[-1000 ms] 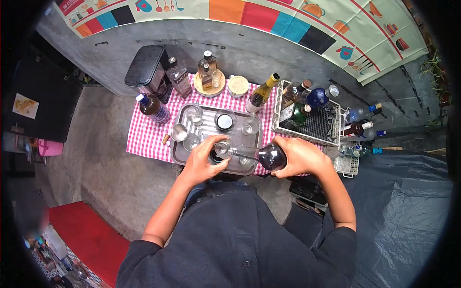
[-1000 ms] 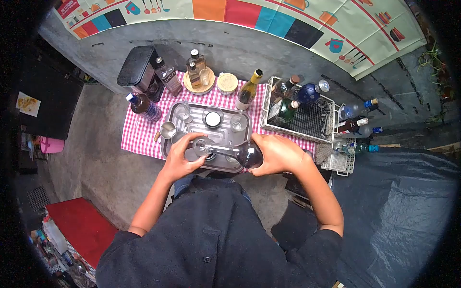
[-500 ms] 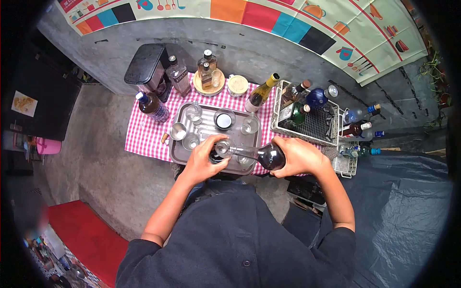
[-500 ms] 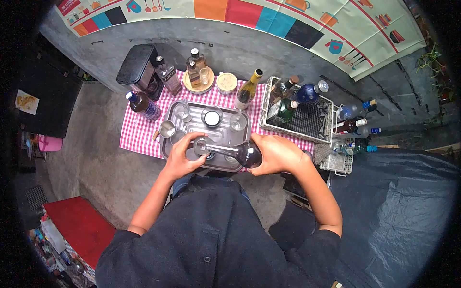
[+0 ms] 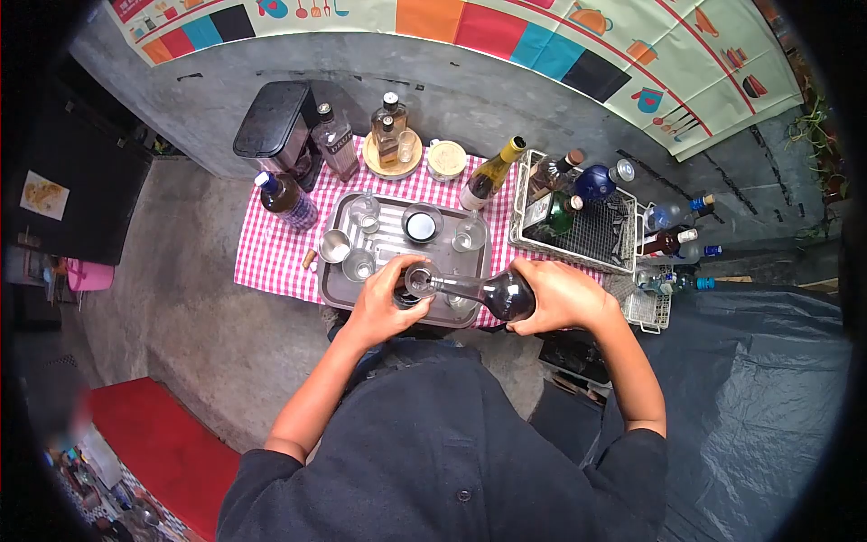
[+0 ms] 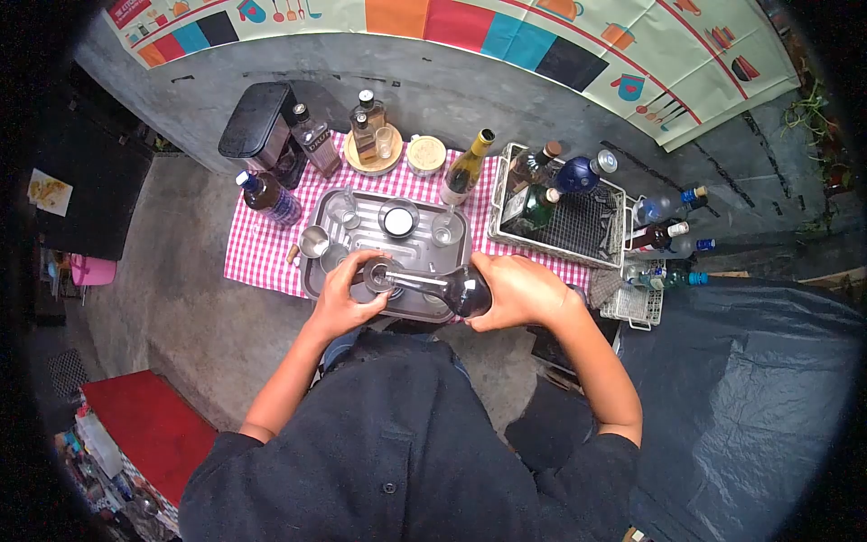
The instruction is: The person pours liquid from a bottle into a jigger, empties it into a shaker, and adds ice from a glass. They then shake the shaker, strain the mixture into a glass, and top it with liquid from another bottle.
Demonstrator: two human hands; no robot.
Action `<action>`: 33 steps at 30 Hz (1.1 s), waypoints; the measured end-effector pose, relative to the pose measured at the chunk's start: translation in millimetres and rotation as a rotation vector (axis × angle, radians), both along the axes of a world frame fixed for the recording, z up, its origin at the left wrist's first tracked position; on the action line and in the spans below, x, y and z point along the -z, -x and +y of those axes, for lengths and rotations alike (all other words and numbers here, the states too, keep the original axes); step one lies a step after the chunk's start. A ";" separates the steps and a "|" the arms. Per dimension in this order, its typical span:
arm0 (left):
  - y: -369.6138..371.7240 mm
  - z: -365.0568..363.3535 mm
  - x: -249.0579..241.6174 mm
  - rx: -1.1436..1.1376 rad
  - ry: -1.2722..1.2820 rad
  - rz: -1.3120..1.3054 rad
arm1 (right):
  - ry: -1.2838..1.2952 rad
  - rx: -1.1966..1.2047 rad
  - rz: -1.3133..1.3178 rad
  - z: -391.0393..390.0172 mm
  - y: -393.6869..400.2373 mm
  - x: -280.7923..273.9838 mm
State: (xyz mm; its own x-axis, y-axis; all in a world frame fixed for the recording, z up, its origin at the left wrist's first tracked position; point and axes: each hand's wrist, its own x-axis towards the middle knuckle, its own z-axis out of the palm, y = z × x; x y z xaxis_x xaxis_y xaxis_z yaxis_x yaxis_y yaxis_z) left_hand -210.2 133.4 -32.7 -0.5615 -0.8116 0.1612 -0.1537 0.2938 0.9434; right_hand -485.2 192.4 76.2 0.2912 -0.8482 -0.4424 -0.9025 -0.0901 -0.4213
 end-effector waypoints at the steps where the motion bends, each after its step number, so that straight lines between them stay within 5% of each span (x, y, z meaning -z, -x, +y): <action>1: 0.0 0.0 0.2 0.002 0.013 0.001 | -0.001 -0.001 0.000 0.1 -0.3 -0.2; 33: -6.6 0.5 -2.9 0.014 0.001 0.040 | 0.020 0.040 -0.066 7.7 -4.5 4.8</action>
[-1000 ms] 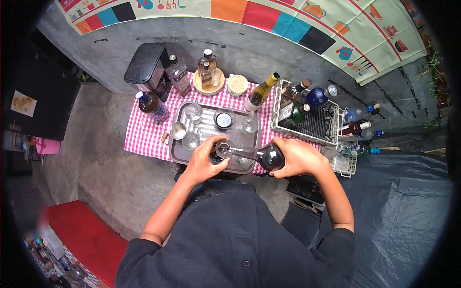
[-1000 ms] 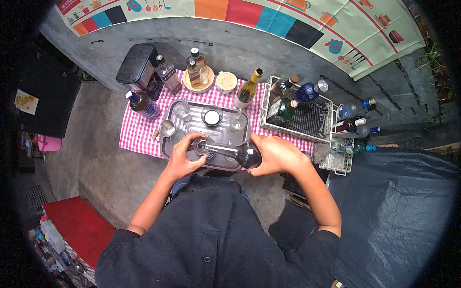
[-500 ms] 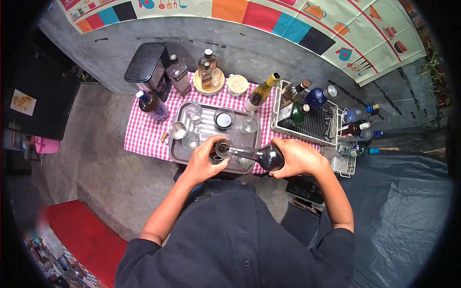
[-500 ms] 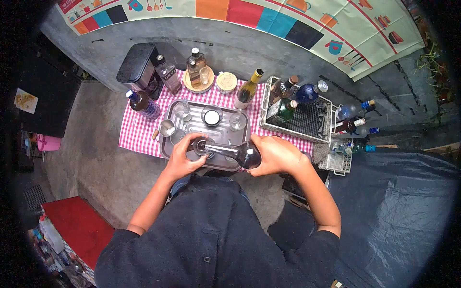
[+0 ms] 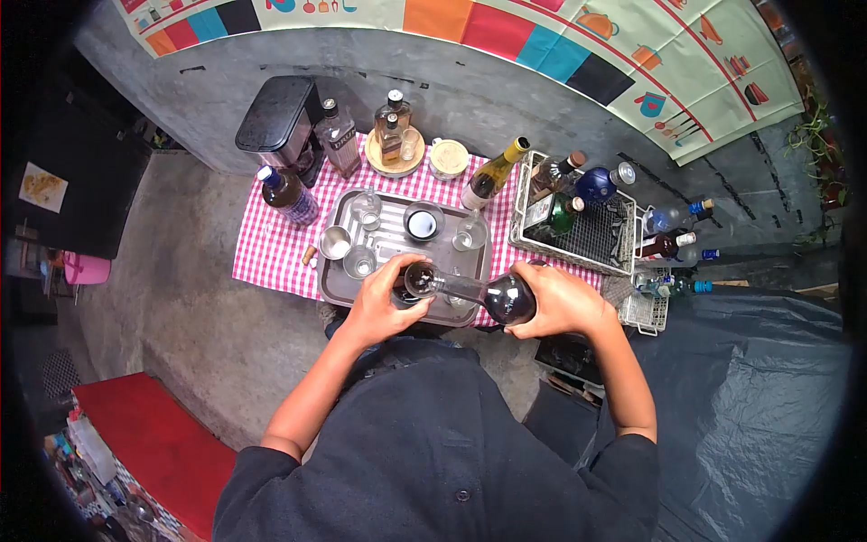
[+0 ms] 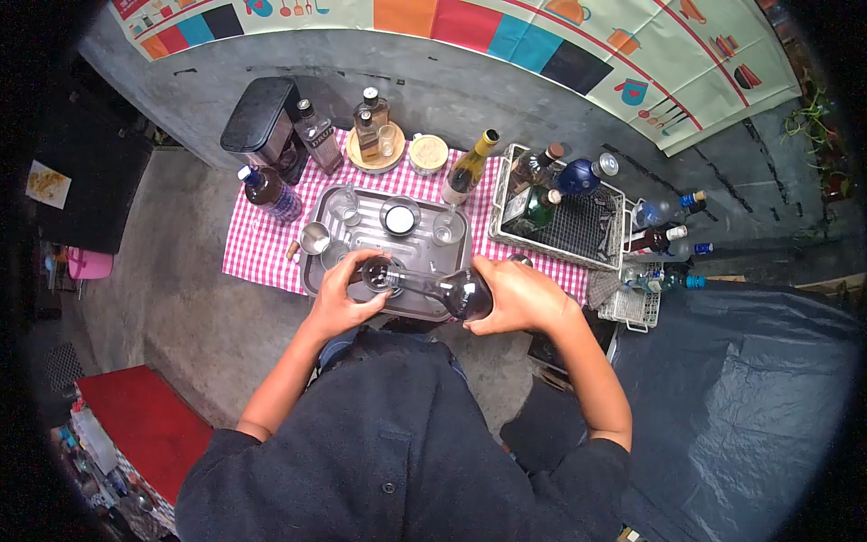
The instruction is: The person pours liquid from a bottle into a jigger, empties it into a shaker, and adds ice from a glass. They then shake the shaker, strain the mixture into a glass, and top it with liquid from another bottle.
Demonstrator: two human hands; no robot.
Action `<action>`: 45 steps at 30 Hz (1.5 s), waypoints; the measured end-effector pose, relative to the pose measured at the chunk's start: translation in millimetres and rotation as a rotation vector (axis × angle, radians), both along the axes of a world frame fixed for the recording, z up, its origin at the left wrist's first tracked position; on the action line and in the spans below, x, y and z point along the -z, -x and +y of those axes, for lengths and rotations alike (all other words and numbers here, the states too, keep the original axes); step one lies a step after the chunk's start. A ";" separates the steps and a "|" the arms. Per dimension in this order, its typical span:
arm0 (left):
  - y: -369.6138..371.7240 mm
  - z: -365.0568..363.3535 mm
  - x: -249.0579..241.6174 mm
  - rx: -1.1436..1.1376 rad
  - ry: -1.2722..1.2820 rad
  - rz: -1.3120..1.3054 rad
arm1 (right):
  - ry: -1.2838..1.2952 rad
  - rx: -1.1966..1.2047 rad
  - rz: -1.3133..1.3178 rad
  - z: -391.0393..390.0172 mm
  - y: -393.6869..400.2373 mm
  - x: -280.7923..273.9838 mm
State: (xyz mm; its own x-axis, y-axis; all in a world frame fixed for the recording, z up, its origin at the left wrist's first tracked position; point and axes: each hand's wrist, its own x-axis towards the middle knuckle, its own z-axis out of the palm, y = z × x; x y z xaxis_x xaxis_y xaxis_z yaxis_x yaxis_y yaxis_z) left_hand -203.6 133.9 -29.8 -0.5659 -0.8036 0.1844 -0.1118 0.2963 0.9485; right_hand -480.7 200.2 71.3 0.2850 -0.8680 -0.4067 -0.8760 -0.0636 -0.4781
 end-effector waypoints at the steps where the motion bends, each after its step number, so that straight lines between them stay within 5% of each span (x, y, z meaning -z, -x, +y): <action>1: -1.4 -0.5 -3.3 0.006 -0.014 0.021 | 0.001 -0.007 -0.001 1.8 0.2 4.0; 19: -60.5 -27.2 -34.1 0.023 -0.104 -0.005 | 0.229 0.451 -0.509 18.3 -75.3 72.9; 33: -192.1 -101.4 -17.5 -0.027 -0.141 -0.006 | 0.446 0.415 -0.343 -55.1 -220.6 76.5; 39: -249.8 -137.4 -7.1 -0.019 -0.112 -0.088 | 0.331 0.491 -0.305 -91.5 -287.8 92.1; 45: -293.3 -160.4 10.0 -0.023 -0.113 -0.112 | 0.317 0.636 -0.599 -124.4 -343.5 125.8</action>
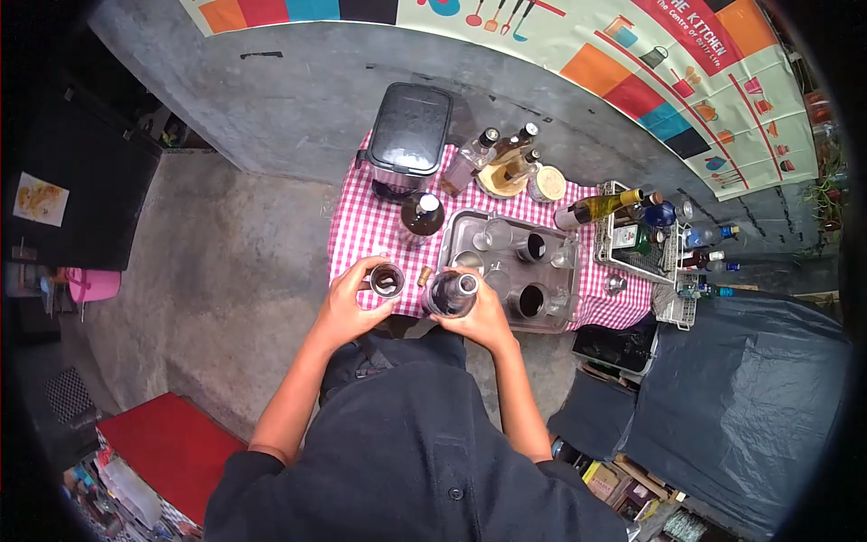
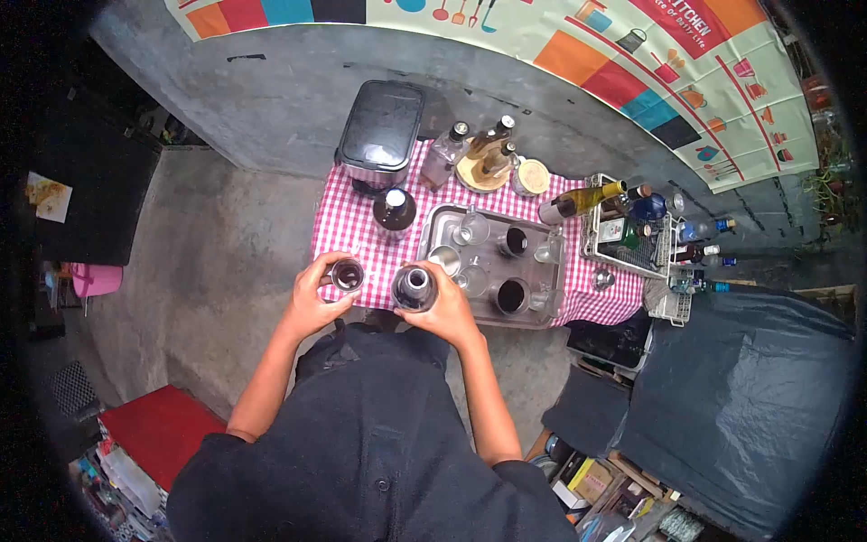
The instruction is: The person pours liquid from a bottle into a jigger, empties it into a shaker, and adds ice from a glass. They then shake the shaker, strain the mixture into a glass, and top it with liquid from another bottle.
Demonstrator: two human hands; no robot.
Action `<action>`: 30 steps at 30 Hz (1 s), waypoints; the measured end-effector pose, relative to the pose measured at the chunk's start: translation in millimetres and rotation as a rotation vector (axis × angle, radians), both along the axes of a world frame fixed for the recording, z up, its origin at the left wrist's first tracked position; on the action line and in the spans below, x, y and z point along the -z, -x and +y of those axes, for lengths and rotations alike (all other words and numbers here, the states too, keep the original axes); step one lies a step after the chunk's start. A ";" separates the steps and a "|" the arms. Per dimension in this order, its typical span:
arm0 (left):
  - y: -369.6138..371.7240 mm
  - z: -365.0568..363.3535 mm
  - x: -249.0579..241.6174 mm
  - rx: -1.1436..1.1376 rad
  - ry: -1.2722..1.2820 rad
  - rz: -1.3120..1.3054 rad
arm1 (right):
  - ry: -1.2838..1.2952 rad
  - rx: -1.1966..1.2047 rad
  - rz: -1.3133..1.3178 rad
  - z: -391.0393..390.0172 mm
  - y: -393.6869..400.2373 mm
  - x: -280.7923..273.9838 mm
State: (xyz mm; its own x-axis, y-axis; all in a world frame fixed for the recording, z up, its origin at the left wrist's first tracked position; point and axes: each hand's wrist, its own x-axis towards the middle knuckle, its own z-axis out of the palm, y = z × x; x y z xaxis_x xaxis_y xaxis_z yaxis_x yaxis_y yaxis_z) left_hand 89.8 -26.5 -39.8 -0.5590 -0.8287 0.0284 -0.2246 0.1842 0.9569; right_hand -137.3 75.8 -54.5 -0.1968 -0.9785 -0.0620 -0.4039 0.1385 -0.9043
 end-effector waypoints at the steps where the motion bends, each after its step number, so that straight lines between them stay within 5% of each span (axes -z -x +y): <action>1: -4.7 -2.5 -0.9 -0.005 0.005 -0.019 | 0.001 0.004 -0.001 -7.4 -6.2 5.7; 17: -49.4 -4.7 13.9 -0.070 -0.076 -0.037 | 0.011 0.188 -0.129 -64.9 -50.4 126.1; 30: -48.3 -9.6 14.7 -0.052 -0.046 -0.037 | 0.113 0.149 -0.106 -66.3 -57.6 136.8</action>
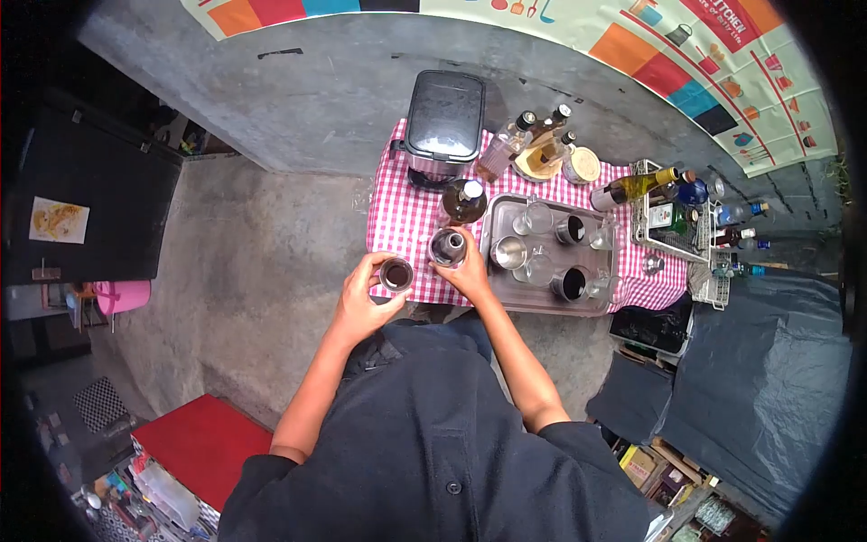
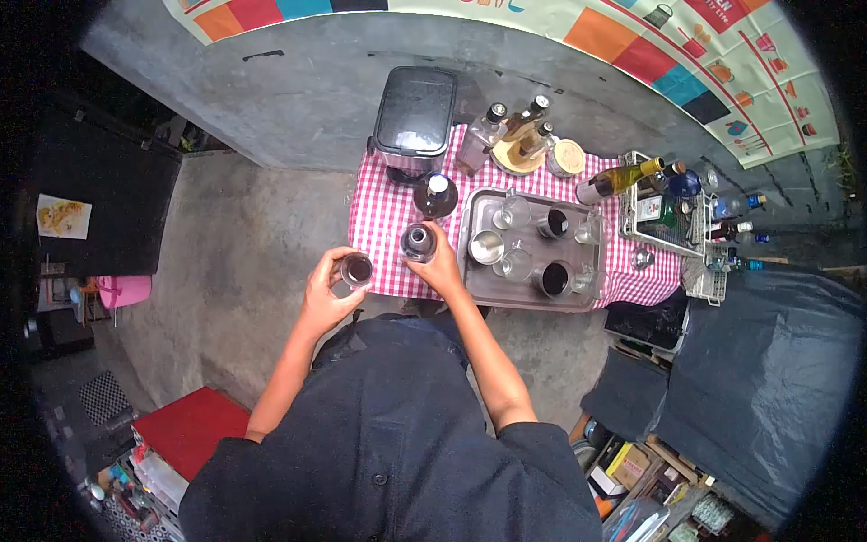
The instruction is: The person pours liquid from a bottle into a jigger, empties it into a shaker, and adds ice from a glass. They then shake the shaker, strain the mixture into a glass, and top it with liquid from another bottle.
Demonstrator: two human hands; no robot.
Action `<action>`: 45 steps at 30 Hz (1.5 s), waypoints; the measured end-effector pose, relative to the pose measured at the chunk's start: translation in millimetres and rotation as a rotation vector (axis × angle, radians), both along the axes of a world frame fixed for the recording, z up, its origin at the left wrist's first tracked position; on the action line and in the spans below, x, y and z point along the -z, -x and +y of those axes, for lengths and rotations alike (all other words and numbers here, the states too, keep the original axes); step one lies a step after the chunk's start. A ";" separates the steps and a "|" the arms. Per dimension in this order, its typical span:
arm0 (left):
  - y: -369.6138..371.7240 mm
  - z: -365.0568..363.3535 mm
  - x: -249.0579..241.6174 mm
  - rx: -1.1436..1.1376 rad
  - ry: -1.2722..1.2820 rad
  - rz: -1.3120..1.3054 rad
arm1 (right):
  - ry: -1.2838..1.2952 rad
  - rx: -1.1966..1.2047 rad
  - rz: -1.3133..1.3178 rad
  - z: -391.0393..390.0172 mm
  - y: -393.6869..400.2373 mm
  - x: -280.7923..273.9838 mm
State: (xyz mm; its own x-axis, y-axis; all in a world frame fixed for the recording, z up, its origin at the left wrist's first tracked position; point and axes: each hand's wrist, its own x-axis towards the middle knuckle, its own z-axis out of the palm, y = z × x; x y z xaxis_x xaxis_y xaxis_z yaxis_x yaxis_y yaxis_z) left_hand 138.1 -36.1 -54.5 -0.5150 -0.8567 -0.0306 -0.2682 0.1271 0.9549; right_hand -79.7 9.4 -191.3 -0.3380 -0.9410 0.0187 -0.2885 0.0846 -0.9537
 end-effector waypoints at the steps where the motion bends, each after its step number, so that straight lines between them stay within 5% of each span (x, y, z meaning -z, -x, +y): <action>1: 0.1 -0.1 1.6 0.001 -0.011 0.010 | 0.013 -0.020 0.030 1.2 1.9 2.1; 9: 6.2 0.3 0.9 0.013 -0.041 0.037 | -0.077 -0.093 0.076 6.3 14.5 -11.2; 12: 9.3 1.0 -0.6 0.066 -0.025 0.037 | -0.187 -0.125 0.282 23.7 26.1 -35.3; 16: 28.4 4.7 -21.6 0.213 0.032 0.052 | -0.388 -0.183 0.082 58.0 32.5 -93.2; 22: 71.5 18.9 -15.7 0.431 -0.005 0.115 | -0.162 -0.233 -0.103 99.6 22.6 -153.9; 27: 110.0 27.9 -17.9 0.496 0.151 0.088 | -0.075 -0.071 -0.057 121.0 39.9 -144.1; 34: 160.8 50.5 -12.9 0.389 0.111 0.023 | -0.028 -0.176 0.158 117.1 107.1 -140.9; 45: 198.7 53.7 17.5 0.202 -0.027 -0.101 | -0.051 -0.314 0.058 102.2 185.0 -82.1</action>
State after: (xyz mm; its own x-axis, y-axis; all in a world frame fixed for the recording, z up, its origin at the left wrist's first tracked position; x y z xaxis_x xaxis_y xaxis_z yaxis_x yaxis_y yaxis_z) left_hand -60.6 17.6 -72.0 -0.6690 -0.7348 -0.1116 -0.3339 0.1630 0.9284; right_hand -264.7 111.7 -109.2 -0.0306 -0.9993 -0.0208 -0.3618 0.0305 -0.9317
